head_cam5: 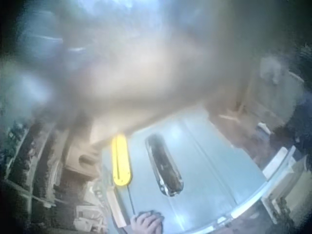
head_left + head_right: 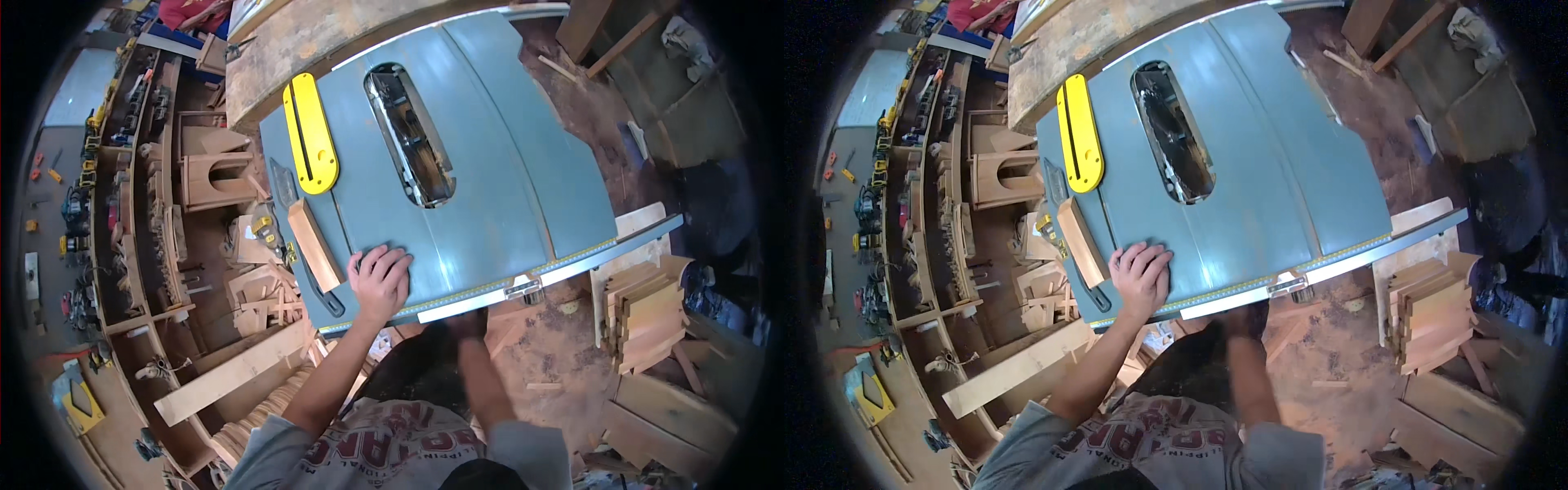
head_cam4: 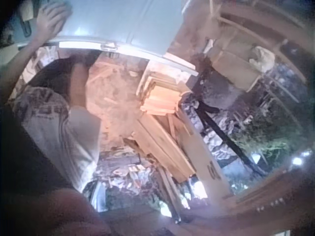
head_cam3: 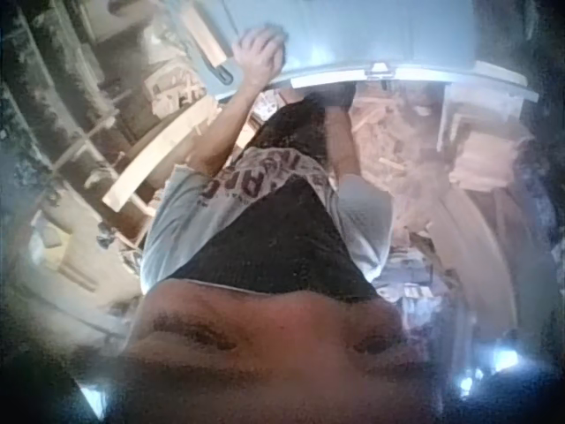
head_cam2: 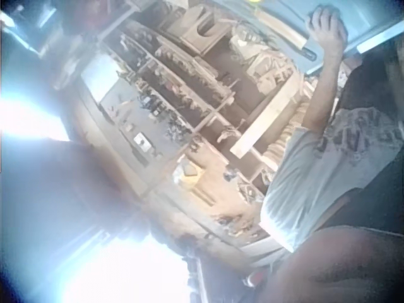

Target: The person changes the blade on a table saw by loosening and tightening the arbor with a wrench and adjusting the blade by hand.

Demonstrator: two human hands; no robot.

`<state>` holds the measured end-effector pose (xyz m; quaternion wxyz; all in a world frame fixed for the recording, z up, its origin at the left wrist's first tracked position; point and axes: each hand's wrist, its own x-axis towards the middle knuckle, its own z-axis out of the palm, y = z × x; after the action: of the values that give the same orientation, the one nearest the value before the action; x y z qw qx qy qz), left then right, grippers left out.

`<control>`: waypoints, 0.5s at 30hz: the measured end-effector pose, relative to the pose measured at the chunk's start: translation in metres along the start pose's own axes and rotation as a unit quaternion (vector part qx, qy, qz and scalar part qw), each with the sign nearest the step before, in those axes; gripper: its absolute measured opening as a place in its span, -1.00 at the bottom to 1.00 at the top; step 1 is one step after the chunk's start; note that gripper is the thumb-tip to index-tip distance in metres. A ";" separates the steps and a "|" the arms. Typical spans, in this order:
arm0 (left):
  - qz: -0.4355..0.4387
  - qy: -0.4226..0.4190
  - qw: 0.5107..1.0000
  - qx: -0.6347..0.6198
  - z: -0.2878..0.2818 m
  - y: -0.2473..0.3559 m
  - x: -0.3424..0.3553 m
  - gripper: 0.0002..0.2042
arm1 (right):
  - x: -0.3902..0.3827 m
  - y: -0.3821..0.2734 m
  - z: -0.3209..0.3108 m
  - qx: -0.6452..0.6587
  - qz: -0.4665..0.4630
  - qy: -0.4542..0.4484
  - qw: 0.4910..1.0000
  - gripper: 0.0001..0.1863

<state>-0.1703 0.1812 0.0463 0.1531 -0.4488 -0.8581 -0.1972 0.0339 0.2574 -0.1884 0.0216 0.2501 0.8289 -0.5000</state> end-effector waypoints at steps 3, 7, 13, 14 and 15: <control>-0.013 -0.003 1.000 0.009 -0.002 -0.015 -0.012 -0.72 | -0.007 -0.048 -0.012 -0.061 -0.029 0.060 0.996 -0.43; 0.004 -0.004 1.000 -0.003 0.007 0.001 -0.001 -0.72 | -0.007 0.004 -0.013 0.039 -0.001 -0.010 0.999 -0.36; 0.000 -0.002 1.000 -0.004 -0.002 0.000 -0.004 -0.74 | 0.001 0.042 -0.035 0.290 0.016 -0.166 0.942 -0.23; 0.005 0.006 1.000 0.007 -0.001 -0.006 -0.001 -0.74 | 0.003 0.043 -0.030 0.232 -0.024 -0.137 0.963 -0.28; 0.007 0.008 1.000 0.012 -0.002 -0.008 -0.001 -0.74 | 0.004 0.043 -0.024 0.172 -0.065 -0.106 0.977 -0.33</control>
<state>-0.1758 0.1754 0.0463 0.1670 -0.4513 -0.8559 -0.1892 0.0540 0.2951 -0.2124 0.0334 0.1409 0.7379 -0.6592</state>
